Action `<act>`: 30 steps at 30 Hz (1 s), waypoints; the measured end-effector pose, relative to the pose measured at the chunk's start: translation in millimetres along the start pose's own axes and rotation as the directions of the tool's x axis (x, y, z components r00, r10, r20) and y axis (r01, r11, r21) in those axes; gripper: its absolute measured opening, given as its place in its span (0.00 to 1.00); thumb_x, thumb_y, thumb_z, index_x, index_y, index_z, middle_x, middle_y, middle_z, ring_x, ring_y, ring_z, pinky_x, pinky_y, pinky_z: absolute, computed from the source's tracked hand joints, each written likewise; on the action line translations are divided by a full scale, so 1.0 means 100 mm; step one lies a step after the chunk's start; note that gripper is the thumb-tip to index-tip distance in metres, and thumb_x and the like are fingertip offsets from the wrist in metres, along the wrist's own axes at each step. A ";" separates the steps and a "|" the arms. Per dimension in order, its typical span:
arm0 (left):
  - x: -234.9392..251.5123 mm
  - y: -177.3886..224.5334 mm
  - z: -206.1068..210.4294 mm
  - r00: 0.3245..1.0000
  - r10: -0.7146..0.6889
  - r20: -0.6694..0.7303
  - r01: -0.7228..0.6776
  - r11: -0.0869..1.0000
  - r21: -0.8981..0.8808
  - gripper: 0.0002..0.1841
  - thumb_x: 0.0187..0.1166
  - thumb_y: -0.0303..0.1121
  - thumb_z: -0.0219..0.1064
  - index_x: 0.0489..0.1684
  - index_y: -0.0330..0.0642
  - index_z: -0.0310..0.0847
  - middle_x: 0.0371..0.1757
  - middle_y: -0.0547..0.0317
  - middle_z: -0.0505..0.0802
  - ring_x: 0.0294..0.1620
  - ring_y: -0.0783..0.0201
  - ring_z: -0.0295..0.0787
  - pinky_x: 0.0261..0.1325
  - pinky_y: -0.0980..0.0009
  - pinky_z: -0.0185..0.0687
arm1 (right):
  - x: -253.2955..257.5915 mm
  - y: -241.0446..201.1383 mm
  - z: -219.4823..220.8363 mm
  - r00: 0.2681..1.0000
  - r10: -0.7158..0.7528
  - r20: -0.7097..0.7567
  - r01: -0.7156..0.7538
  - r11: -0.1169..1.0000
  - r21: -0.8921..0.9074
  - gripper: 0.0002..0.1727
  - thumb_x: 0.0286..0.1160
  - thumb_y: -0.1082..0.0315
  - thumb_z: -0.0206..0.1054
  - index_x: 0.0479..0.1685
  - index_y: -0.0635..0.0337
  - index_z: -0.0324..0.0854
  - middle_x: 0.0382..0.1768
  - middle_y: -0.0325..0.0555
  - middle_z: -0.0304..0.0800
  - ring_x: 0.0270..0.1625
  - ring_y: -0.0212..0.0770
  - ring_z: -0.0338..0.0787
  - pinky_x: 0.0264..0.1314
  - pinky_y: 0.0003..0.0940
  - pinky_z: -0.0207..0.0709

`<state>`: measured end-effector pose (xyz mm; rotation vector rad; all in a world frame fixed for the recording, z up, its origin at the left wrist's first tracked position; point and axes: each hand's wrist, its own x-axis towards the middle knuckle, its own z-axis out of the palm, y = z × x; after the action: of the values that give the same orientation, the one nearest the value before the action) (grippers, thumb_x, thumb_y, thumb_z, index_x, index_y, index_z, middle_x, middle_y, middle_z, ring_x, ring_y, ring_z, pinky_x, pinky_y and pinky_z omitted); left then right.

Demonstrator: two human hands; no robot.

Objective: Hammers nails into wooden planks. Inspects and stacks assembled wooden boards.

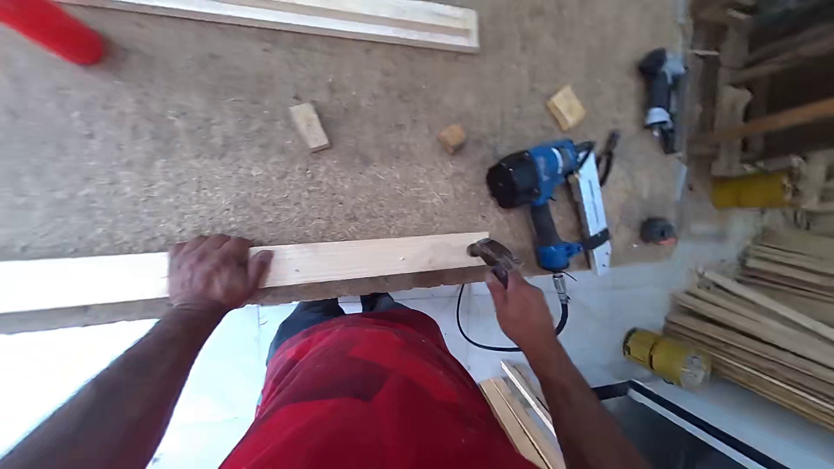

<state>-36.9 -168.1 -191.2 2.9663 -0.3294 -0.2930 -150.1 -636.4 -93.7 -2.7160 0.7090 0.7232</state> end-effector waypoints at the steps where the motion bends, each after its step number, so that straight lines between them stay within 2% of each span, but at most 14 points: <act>1: -0.02 -0.01 0.02 1.000 0.002 0.004 -0.002 1.000 -0.002 0.45 0.78 0.71 0.34 0.43 0.38 0.88 0.46 0.36 0.93 0.55 0.31 0.89 0.58 0.32 0.76 | -0.07 -0.08 -0.10 0.998 -0.060 -0.030 0.060 0.998 0.003 0.33 0.89 0.36 0.49 0.48 0.61 0.82 0.25 0.54 0.86 0.29 0.57 0.90 0.31 0.61 0.82; 5: -0.04 -0.04 0.09 0.997 0.031 -0.064 -0.032 0.999 -0.009 0.43 0.80 0.71 0.35 0.39 0.39 0.85 0.41 0.39 0.92 0.51 0.34 0.89 0.55 0.33 0.76 | -0.29 -0.69 -0.43 0.952 -0.306 -0.017 0.306 0.947 0.102 0.29 0.89 0.37 0.49 0.49 0.54 0.80 0.20 0.41 0.78 0.20 0.42 0.82 0.21 0.47 0.79; 9: -0.04 -0.07 0.12 0.996 0.033 -0.085 -0.035 0.999 -0.022 0.43 0.80 0.72 0.35 0.38 0.40 0.85 0.40 0.40 0.92 0.50 0.36 0.89 0.57 0.36 0.76 | -0.25 -1.15 -0.46 0.894 -0.446 0.039 0.448 0.893 -0.053 0.29 0.89 0.37 0.48 0.49 0.53 0.79 0.20 0.42 0.80 0.22 0.46 0.85 0.22 0.48 0.79; 12: -0.05 -0.07 0.12 0.996 0.028 -0.079 -0.030 0.999 -0.027 0.43 0.79 0.72 0.35 0.37 0.40 0.84 0.40 0.41 0.92 0.50 0.36 0.89 0.56 0.36 0.76 | -0.08 -1.20 -0.36 0.893 -0.289 0.344 0.395 0.870 -0.296 0.27 0.91 0.39 0.47 0.49 0.54 0.77 0.27 0.48 0.84 0.32 0.52 0.90 0.31 0.54 0.84; 14: -0.04 -0.06 0.11 0.995 0.033 -0.096 -0.037 0.999 -0.032 0.42 0.79 0.71 0.35 0.35 0.40 0.83 0.38 0.41 0.91 0.48 0.36 0.89 0.55 0.36 0.75 | -0.06 -1.18 -0.45 0.883 -0.180 0.434 0.387 0.802 -0.455 0.25 0.91 0.41 0.48 0.49 0.53 0.78 0.31 0.49 0.86 0.36 0.54 0.92 0.35 0.55 0.85; 16: -0.02 -0.07 0.11 0.994 0.031 -0.100 -0.035 0.999 -0.038 0.42 0.79 0.71 0.36 0.34 0.40 0.83 0.37 0.41 0.91 0.47 0.35 0.89 0.54 0.36 0.76 | -0.10 -1.29 -0.71 0.910 -0.194 0.366 0.373 0.769 -0.519 0.25 0.91 0.40 0.49 0.48 0.53 0.78 0.28 0.49 0.86 0.34 0.55 0.92 0.33 0.55 0.84; 18: -0.03 -0.07 0.12 0.997 0.016 -0.078 -0.019 0.999 -0.041 0.43 0.79 0.72 0.35 0.35 0.40 0.84 0.38 0.41 0.92 0.49 0.35 0.89 0.56 0.35 0.76 | -0.21 -1.50 -0.94 0.925 -0.320 0.206 0.380 0.799 -0.465 0.27 0.90 0.39 0.49 0.47 0.55 0.77 0.23 0.48 0.82 0.28 0.54 0.89 0.26 0.54 0.82; 20: -0.03 -0.07 0.12 0.998 0.015 -0.065 -0.018 0.999 -0.044 0.42 0.79 0.72 0.36 0.34 0.41 0.83 0.37 0.41 0.91 0.48 0.35 0.88 0.55 0.35 0.75 | -0.31 -1.68 -0.95 0.868 -0.497 0.020 0.475 0.816 -0.330 0.27 0.90 0.39 0.50 0.48 0.56 0.77 0.21 0.45 0.81 0.23 0.50 0.87 0.21 0.50 0.79; 22: -0.02 -0.08 0.12 0.997 0.017 -0.081 -0.020 0.999 -0.045 0.42 0.79 0.72 0.36 0.32 0.41 0.82 0.36 0.42 0.91 0.47 0.36 0.88 0.54 0.36 0.75 | -0.27 -1.68 -0.71 0.821 -0.571 -0.010 0.552 0.798 -0.242 0.27 0.89 0.40 0.52 0.50 0.57 0.80 0.22 0.45 0.83 0.23 0.50 0.87 0.21 0.51 0.80; 23: -0.02 -0.08 0.12 0.996 0.020 -0.087 -0.024 0.999 -0.047 0.41 0.79 0.72 0.36 0.32 0.41 0.82 0.36 0.42 0.91 0.47 0.36 0.89 0.54 0.36 0.75 | -0.23 -1.60 -0.57 0.846 -0.524 0.099 0.530 0.803 -0.273 0.27 0.90 0.40 0.51 0.49 0.57 0.79 0.23 0.47 0.84 0.25 0.52 0.89 0.24 0.53 0.82; 25: -0.04 -0.07 0.12 0.995 0.024 -0.097 -0.029 0.998 -0.057 0.41 0.79 0.72 0.37 0.32 0.41 0.82 0.36 0.43 0.90 0.47 0.37 0.88 0.54 0.37 0.75 | -0.15 -1.41 -0.40 0.887 -0.248 0.389 0.416 0.793 -0.444 0.26 0.91 0.41 0.49 0.49 0.55 0.78 0.30 0.51 0.87 0.35 0.55 0.92 0.34 0.57 0.85; 26: -0.05 -0.06 0.12 0.994 0.028 -0.106 -0.035 0.998 -0.059 0.41 0.79 0.71 0.37 0.33 0.41 0.82 0.35 0.42 0.90 0.46 0.36 0.88 0.53 0.37 0.75 | -0.15 -1.34 -0.41 0.880 -0.146 0.451 0.389 0.766 -0.511 0.25 0.91 0.41 0.49 0.50 0.54 0.78 0.33 0.50 0.87 0.38 0.55 0.93 0.37 0.57 0.86; 28: 0.00 -0.10 0.11 0.991 0.029 -0.127 -0.036 0.998 -0.053 0.42 0.79 0.71 0.37 0.34 0.40 0.84 0.36 0.41 0.91 0.46 0.35 0.89 0.52 0.36 0.76 | -0.16 -1.36 -0.59 0.889 -0.099 0.447 0.367 0.737 -0.567 0.26 0.90 0.40 0.48 0.51 0.52 0.78 0.33 0.48 0.87 0.39 0.53 0.93 0.38 0.55 0.86; 30: -0.06 -0.07 0.10 0.996 0.037 -0.079 -0.042 0.997 -0.069 0.43 0.80 0.71 0.36 0.36 0.39 0.83 0.38 0.39 0.91 0.48 0.33 0.89 0.54 0.33 0.76 | -0.36 -1.46 -0.81 0.919 -0.248 0.305 0.378 0.771 -0.512 0.29 0.90 0.37 0.48 0.44 0.54 0.78 0.24 0.48 0.83 0.30 0.53 0.90 0.29 0.53 0.83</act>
<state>-42.8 -161.5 -200.5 2.8886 -0.3600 -0.1796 -69.7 -525.6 8.8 -3.0658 -0.0502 1.2877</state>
